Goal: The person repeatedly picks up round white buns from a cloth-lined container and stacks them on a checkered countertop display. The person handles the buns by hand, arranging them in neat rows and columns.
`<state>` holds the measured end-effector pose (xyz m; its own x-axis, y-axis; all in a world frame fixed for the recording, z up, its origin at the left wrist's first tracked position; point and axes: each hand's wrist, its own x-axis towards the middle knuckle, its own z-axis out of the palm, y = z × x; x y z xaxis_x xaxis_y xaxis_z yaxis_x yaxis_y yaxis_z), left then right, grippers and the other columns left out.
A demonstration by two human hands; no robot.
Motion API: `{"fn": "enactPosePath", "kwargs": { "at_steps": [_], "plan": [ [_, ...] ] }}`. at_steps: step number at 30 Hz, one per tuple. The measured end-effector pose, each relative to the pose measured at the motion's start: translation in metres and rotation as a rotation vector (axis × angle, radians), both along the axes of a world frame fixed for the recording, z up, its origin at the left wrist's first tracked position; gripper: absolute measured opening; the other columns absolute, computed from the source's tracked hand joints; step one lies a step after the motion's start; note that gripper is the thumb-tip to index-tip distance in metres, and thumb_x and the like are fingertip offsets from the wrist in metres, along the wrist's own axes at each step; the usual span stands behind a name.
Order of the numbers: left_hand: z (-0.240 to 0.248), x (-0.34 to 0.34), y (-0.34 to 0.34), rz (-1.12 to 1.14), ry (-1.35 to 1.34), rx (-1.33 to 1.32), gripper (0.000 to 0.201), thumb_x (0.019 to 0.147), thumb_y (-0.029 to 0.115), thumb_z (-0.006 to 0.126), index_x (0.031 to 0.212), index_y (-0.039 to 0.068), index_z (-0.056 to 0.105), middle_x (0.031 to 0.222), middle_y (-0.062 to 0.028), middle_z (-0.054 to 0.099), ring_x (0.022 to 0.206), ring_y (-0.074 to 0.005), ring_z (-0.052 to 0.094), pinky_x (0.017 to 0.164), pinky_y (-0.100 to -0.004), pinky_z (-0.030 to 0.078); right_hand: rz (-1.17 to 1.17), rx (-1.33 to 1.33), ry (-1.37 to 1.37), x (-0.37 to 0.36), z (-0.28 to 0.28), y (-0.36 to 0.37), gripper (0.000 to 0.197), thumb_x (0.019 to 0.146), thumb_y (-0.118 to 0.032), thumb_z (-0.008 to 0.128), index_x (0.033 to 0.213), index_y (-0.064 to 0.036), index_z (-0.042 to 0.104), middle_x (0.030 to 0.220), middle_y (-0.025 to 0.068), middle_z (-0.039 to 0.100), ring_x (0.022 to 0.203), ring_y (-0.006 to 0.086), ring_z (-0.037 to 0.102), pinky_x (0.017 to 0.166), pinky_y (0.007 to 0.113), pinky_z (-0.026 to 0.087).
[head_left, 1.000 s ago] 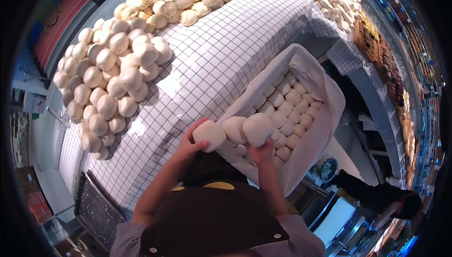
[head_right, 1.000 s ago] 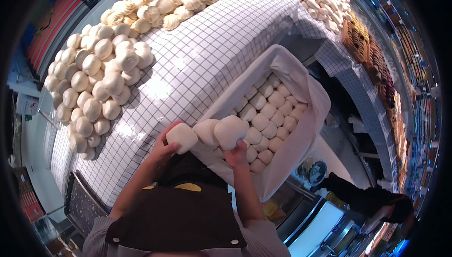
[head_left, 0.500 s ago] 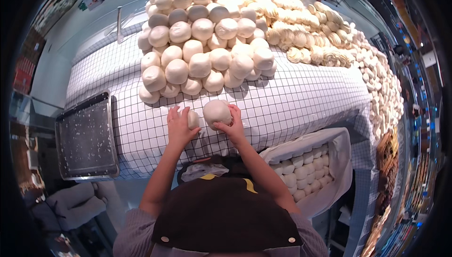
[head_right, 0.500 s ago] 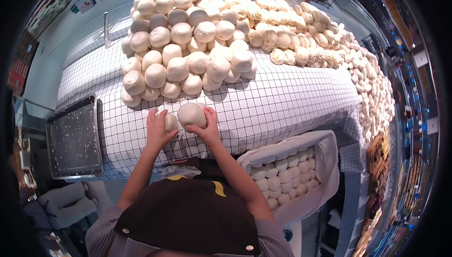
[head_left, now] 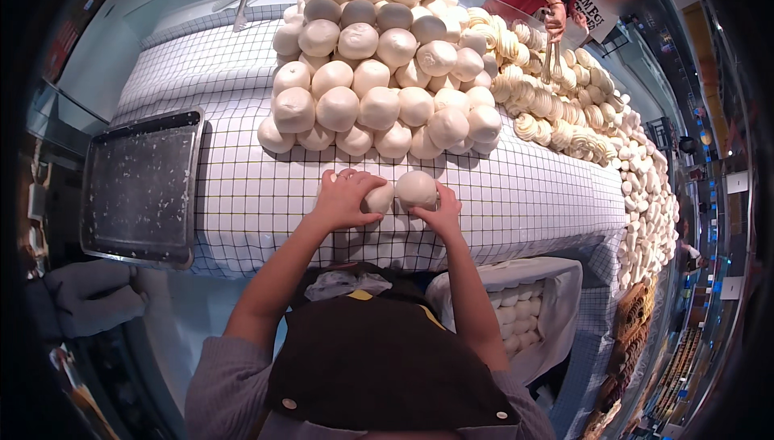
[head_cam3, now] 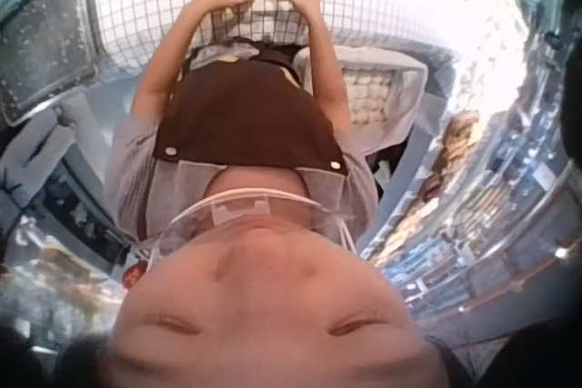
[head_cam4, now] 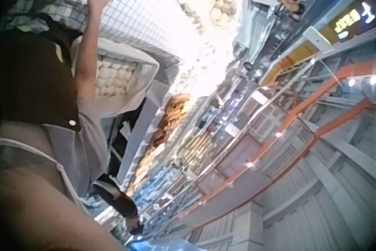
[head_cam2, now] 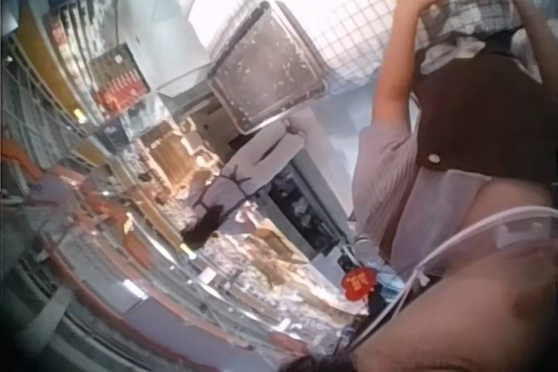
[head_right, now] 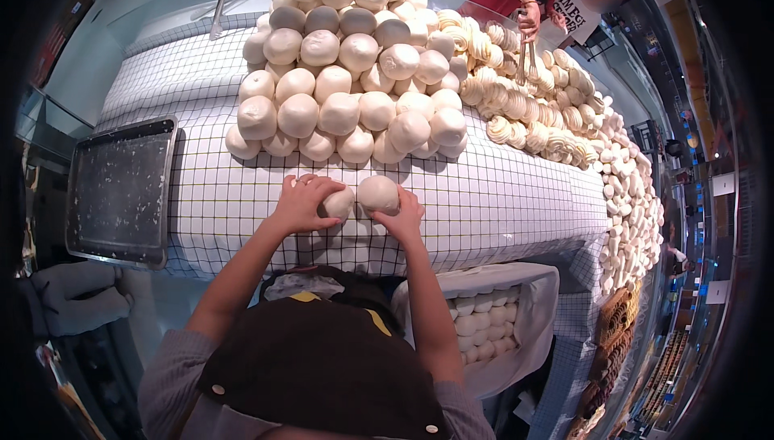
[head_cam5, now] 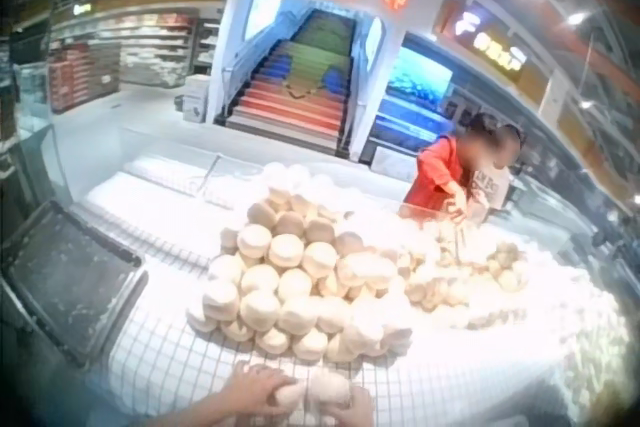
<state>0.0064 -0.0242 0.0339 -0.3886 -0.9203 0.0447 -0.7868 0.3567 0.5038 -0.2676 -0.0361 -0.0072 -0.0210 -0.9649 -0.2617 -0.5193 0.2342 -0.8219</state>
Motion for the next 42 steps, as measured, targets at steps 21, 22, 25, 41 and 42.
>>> {"fn": "enactPosePath", "kwargs": {
  "at_steps": [21, 22, 25, 41, 42],
  "plan": [
    [-0.008, 0.027, 0.020, 0.142, 0.076, 0.058, 0.056, 0.089, 0.038, 0.073, 0.141, 0.029, 0.055, 0.145, 0.0026, 0.057, 0.121, -0.0256, 0.058, 0.103, -0.0533, 0.036, 0.447, -0.114, 0.603, 0.079, 0.041, 0.000, 0.086, 0.063, -0.070, 0.082, 0.136, -0.0302, 0.062, 0.160, 0.0130, 0.030, 0.145, 0.0496, 0.023, 0.107, 0.077, 0.022],
    [-0.007, 0.030, 0.018, 0.138, 0.069, 0.067, 0.064, 0.085, 0.039, 0.076, 0.143, 0.029, 0.052, 0.145, 0.0015, 0.057, 0.120, -0.0266, 0.058, 0.100, -0.0529, 0.039, 0.446, -0.147, 0.656, 0.087, 0.042, 0.001, 0.086, 0.063, -0.070, 0.082, 0.136, -0.0290, 0.062, 0.159, 0.0130, 0.031, 0.144, 0.0497, 0.024, 0.107, 0.078, 0.020],
    [0.003, 0.035, 0.021, 0.115, -0.055, 0.084, 0.088, 0.075, 0.042, 0.084, 0.151, 0.028, 0.043, 0.143, -0.0022, 0.056, 0.120, -0.0300, 0.058, 0.092, -0.0514, 0.048, 0.475, -0.200, 0.588, 0.094, 0.042, -0.006, 0.087, 0.062, -0.071, 0.082, 0.134, -0.0257, 0.062, 0.150, 0.0075, 0.047, 0.143, 0.0416, 0.032, 0.108, 0.075, 0.020],
    [-0.007, 0.028, 0.008, 0.218, -0.313, 0.050, 0.094, 0.070, 0.072, 0.075, 0.150, 0.035, 0.042, 0.123, -0.0005, 0.060, 0.118, -0.0292, 0.056, 0.079, -0.0516, 0.054, 0.417, -0.224, 0.493, 0.075, 0.046, -0.011, 0.096, 0.064, -0.029, 0.089, 0.149, -0.0265, 0.045, 0.143, 0.0108, 0.047, 0.132, 0.0353, 0.046, 0.112, 0.059, 0.036],
    [-0.002, 0.026, 0.006, 0.215, -0.322, 0.061, 0.094, 0.069, 0.071, 0.076, 0.149, 0.034, 0.043, 0.123, -0.0006, 0.060, 0.115, -0.0291, 0.057, 0.078, -0.0506, 0.054, 0.327, -0.123, 0.525, 0.066, 0.049, -0.008, 0.097, 0.063, -0.030, 0.089, 0.149, -0.0260, 0.045, 0.143, 0.0126, 0.047, 0.131, 0.0359, 0.047, 0.111, 0.057, 0.038]
  ]
}}
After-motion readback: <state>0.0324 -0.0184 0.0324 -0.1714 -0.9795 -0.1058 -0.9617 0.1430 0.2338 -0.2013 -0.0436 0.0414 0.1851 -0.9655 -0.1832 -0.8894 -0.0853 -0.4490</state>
